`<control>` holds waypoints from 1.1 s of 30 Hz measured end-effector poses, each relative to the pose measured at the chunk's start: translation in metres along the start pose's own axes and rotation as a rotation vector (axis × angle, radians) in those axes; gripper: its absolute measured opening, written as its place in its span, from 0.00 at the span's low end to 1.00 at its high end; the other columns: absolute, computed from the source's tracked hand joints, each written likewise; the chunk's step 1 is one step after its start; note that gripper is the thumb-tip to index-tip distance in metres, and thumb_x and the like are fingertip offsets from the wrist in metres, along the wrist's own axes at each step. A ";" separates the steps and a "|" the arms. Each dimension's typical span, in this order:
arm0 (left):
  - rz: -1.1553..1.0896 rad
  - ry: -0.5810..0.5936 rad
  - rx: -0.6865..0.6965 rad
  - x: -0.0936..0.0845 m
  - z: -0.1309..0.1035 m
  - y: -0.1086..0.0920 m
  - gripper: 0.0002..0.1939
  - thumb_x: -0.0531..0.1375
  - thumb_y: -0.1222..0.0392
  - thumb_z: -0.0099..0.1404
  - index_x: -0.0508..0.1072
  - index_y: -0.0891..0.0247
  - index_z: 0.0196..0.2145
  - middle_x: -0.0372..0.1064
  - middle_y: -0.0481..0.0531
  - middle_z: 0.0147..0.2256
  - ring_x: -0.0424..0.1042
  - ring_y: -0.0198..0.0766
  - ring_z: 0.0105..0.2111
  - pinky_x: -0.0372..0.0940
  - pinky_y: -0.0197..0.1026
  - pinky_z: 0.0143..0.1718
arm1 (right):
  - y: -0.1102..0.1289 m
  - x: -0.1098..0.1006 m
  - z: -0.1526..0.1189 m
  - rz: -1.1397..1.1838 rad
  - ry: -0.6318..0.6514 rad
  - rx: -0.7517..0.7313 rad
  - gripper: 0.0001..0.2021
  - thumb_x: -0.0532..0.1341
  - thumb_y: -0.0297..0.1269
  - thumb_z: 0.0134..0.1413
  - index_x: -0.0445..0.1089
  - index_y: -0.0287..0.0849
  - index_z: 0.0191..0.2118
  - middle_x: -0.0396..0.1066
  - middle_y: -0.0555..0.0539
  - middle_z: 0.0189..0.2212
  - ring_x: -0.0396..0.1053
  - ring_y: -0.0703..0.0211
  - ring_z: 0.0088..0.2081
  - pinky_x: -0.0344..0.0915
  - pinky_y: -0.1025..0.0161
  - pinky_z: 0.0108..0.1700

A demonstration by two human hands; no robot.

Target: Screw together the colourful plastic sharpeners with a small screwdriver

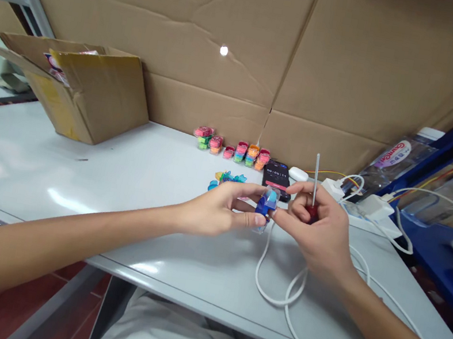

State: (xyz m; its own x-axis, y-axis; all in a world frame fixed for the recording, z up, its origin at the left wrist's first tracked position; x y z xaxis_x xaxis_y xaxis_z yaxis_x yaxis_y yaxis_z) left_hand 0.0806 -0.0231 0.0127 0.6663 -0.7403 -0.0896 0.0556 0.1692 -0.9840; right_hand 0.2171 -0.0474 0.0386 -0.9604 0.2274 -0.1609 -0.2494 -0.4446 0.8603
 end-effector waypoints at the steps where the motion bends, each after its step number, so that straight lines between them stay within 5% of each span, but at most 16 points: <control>1: -0.002 0.003 -0.005 0.001 0.000 0.000 0.26 0.65 0.61 0.66 0.70 0.66 0.60 0.71 0.63 0.56 0.75 0.43 0.47 0.69 0.48 0.50 | 0.000 0.001 0.000 0.017 0.010 0.005 0.15 0.70 0.29 0.42 0.69 0.44 0.38 0.49 0.62 0.20 0.51 0.72 0.21 0.52 0.71 0.24; 33: -0.030 -0.007 0.005 0.005 0.000 0.003 0.24 0.64 0.61 0.68 0.69 0.68 0.60 0.71 0.64 0.57 0.76 0.48 0.51 0.68 0.48 0.53 | -0.003 0.003 -0.001 0.084 0.006 0.053 0.18 0.67 0.24 0.41 0.60 0.45 0.36 0.47 0.65 0.20 0.49 0.75 0.19 0.52 0.73 0.23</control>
Point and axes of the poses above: each hand's wrist, its own z-axis towards the middle knuckle, its own x-axis out of the palm, y = z × x, the point moved 9 cm from there along z, towards the middle knuckle
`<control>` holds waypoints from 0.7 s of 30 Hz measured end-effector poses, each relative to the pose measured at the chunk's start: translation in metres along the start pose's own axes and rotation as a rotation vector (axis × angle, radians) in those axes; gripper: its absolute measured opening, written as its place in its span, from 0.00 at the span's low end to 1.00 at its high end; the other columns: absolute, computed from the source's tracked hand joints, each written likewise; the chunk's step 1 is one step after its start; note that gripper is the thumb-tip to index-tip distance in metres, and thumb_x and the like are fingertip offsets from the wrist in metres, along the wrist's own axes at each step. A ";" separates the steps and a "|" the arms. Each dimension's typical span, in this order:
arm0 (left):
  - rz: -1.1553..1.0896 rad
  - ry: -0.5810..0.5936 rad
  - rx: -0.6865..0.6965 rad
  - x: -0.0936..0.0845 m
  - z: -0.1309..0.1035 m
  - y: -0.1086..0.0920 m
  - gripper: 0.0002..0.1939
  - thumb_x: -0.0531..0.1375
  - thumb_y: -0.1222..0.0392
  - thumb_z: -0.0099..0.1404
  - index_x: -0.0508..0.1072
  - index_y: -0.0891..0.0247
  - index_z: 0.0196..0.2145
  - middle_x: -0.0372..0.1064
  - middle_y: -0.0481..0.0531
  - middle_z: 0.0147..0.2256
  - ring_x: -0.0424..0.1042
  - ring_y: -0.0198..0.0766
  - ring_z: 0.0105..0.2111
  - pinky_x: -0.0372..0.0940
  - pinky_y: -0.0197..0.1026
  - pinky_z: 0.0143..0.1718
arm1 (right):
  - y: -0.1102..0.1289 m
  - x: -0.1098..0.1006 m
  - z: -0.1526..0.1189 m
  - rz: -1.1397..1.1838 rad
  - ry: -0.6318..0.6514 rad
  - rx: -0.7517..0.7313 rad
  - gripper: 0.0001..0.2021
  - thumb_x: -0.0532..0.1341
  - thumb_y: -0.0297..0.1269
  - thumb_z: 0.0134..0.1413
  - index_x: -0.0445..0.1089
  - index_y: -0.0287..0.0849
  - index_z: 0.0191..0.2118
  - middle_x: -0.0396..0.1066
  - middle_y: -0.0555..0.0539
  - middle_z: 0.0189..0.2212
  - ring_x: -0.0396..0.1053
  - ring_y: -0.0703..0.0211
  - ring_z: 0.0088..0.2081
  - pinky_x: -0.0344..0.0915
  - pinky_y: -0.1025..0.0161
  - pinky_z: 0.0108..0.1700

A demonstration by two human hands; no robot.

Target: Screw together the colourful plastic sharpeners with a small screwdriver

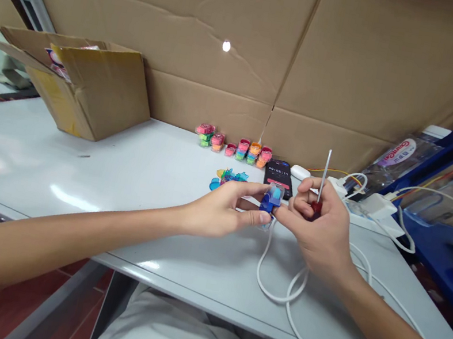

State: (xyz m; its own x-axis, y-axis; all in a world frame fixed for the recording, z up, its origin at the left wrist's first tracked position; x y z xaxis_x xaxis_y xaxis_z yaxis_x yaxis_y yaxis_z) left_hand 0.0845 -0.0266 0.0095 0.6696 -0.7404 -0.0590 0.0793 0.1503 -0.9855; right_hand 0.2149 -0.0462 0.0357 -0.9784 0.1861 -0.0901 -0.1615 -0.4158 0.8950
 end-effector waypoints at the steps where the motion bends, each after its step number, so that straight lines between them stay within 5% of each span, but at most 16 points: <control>1: 0.003 -0.001 -0.002 0.000 0.000 0.000 0.24 0.64 0.61 0.68 0.69 0.68 0.60 0.71 0.64 0.57 0.76 0.49 0.51 0.68 0.48 0.53 | 0.000 0.000 0.000 0.001 0.000 -0.001 0.18 0.67 0.24 0.41 0.60 0.45 0.36 0.47 0.65 0.20 0.49 0.75 0.19 0.52 0.73 0.23; 21: -0.012 -0.029 -0.053 0.000 0.000 0.003 0.28 0.63 0.63 0.68 0.65 0.71 0.64 0.67 0.69 0.60 0.73 0.52 0.55 0.67 0.51 0.55 | 0.002 0.002 0.000 -0.026 -0.024 -0.068 0.20 0.66 0.23 0.40 0.59 0.46 0.37 0.48 0.65 0.20 0.49 0.74 0.20 0.59 0.72 0.26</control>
Point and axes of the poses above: each hand's wrist, its own z-axis towards the middle knuckle, its own x-axis out of the palm, y = z × x, the point moved 9 cm from there along z, towards the middle knuckle
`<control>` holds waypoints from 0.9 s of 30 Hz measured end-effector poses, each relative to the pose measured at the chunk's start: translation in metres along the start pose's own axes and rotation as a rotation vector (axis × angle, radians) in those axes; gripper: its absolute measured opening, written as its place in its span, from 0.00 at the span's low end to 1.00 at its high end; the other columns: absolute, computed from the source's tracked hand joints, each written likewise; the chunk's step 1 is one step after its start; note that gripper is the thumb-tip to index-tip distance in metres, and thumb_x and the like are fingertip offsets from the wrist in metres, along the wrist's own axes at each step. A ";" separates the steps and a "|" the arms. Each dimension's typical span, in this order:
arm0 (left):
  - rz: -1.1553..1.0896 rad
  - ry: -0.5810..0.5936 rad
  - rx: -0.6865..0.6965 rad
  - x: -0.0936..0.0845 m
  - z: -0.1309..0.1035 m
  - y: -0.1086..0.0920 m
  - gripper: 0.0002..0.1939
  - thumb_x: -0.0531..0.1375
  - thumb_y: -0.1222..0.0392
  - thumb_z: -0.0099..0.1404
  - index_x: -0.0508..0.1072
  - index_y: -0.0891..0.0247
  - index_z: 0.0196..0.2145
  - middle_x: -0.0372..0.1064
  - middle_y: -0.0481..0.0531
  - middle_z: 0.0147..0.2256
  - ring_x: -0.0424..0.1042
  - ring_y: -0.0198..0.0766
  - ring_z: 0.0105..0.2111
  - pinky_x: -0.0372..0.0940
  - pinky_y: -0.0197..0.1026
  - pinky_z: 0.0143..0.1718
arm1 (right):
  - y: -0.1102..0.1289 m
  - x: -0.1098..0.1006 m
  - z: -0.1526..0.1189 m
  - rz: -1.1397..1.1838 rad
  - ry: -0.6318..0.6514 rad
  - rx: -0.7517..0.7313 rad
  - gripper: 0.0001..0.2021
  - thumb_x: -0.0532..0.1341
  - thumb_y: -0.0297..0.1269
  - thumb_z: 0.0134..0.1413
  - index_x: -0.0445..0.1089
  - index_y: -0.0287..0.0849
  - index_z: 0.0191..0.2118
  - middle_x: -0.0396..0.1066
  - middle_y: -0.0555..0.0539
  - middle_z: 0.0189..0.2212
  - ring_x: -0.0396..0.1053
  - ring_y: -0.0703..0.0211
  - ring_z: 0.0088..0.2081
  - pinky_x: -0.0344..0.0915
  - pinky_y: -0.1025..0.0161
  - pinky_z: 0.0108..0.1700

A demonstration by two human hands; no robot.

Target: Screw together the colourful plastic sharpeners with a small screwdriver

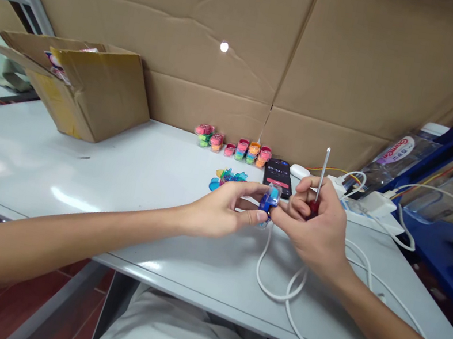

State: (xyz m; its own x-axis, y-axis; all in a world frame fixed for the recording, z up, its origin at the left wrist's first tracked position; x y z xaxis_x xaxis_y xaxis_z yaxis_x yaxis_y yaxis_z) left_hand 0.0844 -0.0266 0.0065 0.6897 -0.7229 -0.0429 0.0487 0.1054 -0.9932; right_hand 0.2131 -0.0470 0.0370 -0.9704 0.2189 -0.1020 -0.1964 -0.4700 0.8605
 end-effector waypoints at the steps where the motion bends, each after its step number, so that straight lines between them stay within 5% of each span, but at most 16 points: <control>1: -0.006 -0.007 0.001 0.000 0.000 0.000 0.27 0.63 0.63 0.68 0.65 0.71 0.63 0.68 0.69 0.60 0.73 0.52 0.55 0.67 0.50 0.55 | 0.001 0.000 0.000 0.000 -0.004 -0.013 0.20 0.66 0.23 0.39 0.59 0.46 0.37 0.48 0.65 0.20 0.49 0.73 0.20 0.61 0.71 0.27; 20: -0.102 -0.053 -0.074 -0.006 0.001 0.003 0.21 0.68 0.58 0.65 0.76 0.67 0.53 0.74 0.61 0.49 0.76 0.38 0.40 0.69 0.44 0.49 | -0.003 0.007 0.002 -0.003 0.035 0.052 0.18 0.65 0.23 0.41 0.54 0.46 0.30 0.47 0.65 0.18 0.49 0.74 0.19 0.62 0.69 0.28; 27: -0.274 -0.074 -0.151 -0.009 0.001 0.007 0.31 0.67 0.60 0.66 0.66 0.66 0.63 0.75 0.62 0.46 0.79 0.43 0.41 0.72 0.52 0.51 | 0.000 0.001 0.004 -0.077 0.023 -0.010 0.19 0.67 0.25 0.43 0.53 0.46 0.28 0.45 0.64 0.18 0.50 0.73 0.20 0.60 0.71 0.25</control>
Point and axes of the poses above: each hand's wrist, its own z-axis towards the middle knuckle, its own x-axis out of the palm, y = z × x, the point moved 9 cm from there along z, towards the middle knuckle
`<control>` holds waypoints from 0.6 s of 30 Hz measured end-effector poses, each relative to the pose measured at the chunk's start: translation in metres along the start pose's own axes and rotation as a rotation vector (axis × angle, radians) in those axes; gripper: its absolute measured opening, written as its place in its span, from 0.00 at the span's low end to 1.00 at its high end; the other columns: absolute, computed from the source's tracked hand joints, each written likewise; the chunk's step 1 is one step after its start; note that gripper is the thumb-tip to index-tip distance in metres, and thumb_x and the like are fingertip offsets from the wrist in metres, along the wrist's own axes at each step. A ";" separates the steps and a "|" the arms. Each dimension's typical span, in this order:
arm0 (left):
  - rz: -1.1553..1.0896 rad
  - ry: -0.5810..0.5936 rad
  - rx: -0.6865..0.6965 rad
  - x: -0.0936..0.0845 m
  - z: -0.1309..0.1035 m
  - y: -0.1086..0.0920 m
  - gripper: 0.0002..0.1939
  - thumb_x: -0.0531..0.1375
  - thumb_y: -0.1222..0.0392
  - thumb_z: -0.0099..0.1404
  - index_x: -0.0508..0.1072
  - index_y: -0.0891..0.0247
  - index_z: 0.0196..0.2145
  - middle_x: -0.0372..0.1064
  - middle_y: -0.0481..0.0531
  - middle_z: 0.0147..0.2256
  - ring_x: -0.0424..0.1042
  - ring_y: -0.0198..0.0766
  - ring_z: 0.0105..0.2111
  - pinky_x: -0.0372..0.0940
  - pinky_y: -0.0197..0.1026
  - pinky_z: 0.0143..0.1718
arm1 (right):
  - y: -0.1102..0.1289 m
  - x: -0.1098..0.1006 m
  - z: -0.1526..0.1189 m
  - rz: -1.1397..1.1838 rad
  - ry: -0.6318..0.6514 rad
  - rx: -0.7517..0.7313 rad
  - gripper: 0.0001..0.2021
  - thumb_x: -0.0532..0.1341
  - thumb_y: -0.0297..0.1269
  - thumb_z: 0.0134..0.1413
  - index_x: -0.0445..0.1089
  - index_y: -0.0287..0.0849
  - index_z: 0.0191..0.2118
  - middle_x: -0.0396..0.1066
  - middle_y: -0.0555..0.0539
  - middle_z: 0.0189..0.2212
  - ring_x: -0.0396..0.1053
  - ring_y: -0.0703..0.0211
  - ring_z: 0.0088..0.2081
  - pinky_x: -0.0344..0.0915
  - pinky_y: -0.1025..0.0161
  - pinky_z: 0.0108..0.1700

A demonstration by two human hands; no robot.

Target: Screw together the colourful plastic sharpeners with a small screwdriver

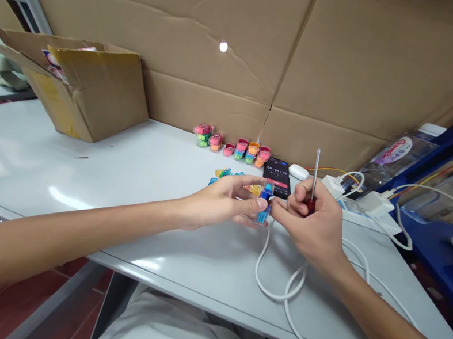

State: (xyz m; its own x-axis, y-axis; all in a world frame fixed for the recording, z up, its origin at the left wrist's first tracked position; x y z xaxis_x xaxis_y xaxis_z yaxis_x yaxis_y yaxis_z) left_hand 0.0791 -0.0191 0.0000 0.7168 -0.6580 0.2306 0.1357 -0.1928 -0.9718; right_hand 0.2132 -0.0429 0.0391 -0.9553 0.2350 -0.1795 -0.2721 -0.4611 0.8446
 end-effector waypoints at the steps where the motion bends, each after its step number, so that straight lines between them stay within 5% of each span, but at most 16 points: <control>1: -0.028 0.006 -0.008 0.000 0.000 0.000 0.30 0.67 0.61 0.66 0.65 0.66 0.64 0.76 0.62 0.45 0.80 0.44 0.40 0.72 0.54 0.51 | 0.002 -0.002 0.000 -0.026 -0.007 -0.028 0.19 0.67 0.26 0.44 0.53 0.46 0.28 0.45 0.64 0.19 0.50 0.73 0.20 0.61 0.70 0.26; 6: -0.112 0.072 -0.018 0.003 -0.001 -0.005 0.30 0.65 0.66 0.65 0.66 0.64 0.63 0.77 0.61 0.46 0.81 0.46 0.39 0.71 0.54 0.51 | 0.028 -0.014 -0.008 -0.292 -0.074 -0.265 0.19 0.69 0.32 0.51 0.55 0.46 0.27 0.49 0.60 0.20 0.49 0.70 0.20 0.58 0.69 0.24; 11: -0.057 0.064 0.072 -0.004 -0.002 -0.023 0.29 0.63 0.67 0.63 0.69 0.58 0.62 0.74 0.59 0.49 0.78 0.44 0.41 0.70 0.51 0.48 | 0.036 -0.002 -0.009 -0.484 0.179 -0.342 0.03 0.57 0.33 0.65 0.67 0.46 0.41 0.54 0.59 0.18 0.52 0.67 0.19 0.51 0.66 0.22; 15: 0.038 -0.023 0.140 -0.017 -0.002 -0.037 0.29 0.63 0.68 0.61 0.71 0.56 0.60 0.73 0.56 0.48 0.76 0.43 0.42 0.69 0.47 0.44 | 0.032 0.002 -0.008 -0.566 0.271 -0.353 0.13 0.53 0.32 0.68 0.72 0.45 0.51 0.65 0.56 0.20 0.58 0.66 0.20 0.55 0.64 0.24; 18: 0.060 -0.040 0.171 -0.021 -0.002 -0.043 0.28 0.64 0.68 0.60 0.73 0.55 0.57 0.72 0.53 0.45 0.75 0.42 0.42 0.69 0.45 0.43 | 0.031 0.005 -0.009 -0.550 0.305 -0.371 0.15 0.56 0.32 0.67 0.74 0.45 0.54 0.78 0.51 0.33 0.70 0.64 0.27 0.63 0.64 0.31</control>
State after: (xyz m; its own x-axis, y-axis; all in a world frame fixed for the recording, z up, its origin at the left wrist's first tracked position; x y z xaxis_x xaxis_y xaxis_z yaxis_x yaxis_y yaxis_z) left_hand 0.0566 0.0017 0.0370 0.7535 -0.6342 0.1732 0.2038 -0.0251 -0.9787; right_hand 0.1989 -0.0632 0.0599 -0.6441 0.2927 -0.7068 -0.6919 -0.6171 0.3749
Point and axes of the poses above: each hand's wrist, its own z-axis towards the middle knuckle, its own x-axis out of the palm, y = z × x, the point moved 9 cm from there along z, towards the middle knuckle
